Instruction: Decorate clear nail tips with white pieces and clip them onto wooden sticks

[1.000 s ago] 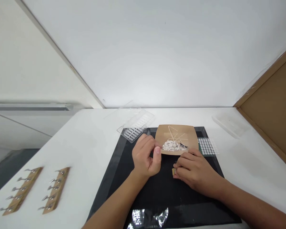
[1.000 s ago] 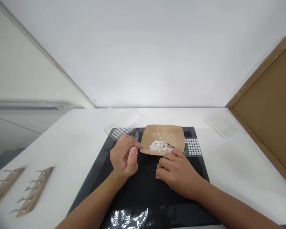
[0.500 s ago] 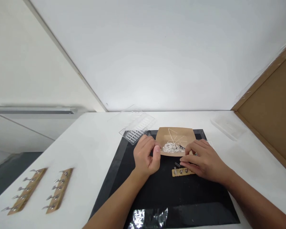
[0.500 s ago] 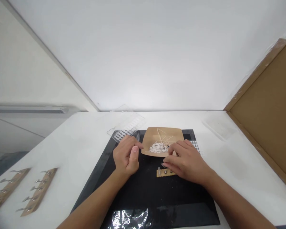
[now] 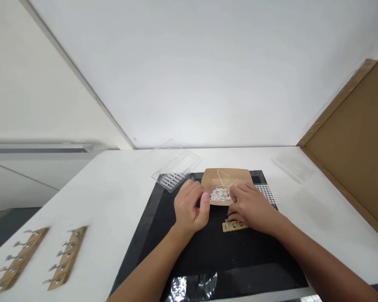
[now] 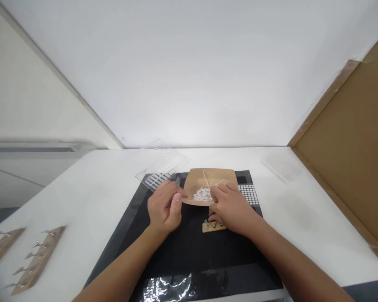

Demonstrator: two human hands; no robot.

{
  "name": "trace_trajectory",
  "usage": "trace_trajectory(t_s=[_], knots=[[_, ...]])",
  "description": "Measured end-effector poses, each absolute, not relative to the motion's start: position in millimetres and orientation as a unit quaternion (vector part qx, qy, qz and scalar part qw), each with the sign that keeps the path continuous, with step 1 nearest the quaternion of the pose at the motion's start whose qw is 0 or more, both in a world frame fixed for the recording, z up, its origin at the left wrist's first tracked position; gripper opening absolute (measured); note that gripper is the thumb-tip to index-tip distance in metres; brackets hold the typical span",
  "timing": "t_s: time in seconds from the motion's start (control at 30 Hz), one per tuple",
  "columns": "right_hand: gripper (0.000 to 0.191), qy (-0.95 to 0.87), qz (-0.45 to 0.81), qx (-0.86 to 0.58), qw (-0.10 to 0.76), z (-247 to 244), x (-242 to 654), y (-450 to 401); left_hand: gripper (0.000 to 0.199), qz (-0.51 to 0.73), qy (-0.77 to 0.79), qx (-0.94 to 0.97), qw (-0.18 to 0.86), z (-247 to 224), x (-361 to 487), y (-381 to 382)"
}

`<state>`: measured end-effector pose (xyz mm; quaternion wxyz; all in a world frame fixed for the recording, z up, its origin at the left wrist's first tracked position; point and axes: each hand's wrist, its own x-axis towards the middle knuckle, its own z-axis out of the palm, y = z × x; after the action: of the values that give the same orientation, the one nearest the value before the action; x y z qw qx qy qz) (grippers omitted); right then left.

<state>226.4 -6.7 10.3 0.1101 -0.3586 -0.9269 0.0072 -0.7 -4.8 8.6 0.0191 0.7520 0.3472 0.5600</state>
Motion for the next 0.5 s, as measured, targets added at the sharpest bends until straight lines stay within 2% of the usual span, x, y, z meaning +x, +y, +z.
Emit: trace_trajectory(t_s=[0.2,0.4,0.5], knots=[[0.024,-0.926,0.025,-0.369,0.074,11.0,218.1,-0.4,0.029,0.565,0.343,0.750,0.014,10.7,-0.8,-5.2],[0.017,-0.921,0.041,-0.383,0.062,14.2,218.1,-3.3,0.028,0.571,0.360,0.738,-0.002,13.7,-2.9,-5.6],[0.016,-0.925,0.054,-0.369,0.064,15.1,219.6,-3.8,0.029,0.553,0.416,0.721,-0.039,17.2,-6.9,-3.2]])
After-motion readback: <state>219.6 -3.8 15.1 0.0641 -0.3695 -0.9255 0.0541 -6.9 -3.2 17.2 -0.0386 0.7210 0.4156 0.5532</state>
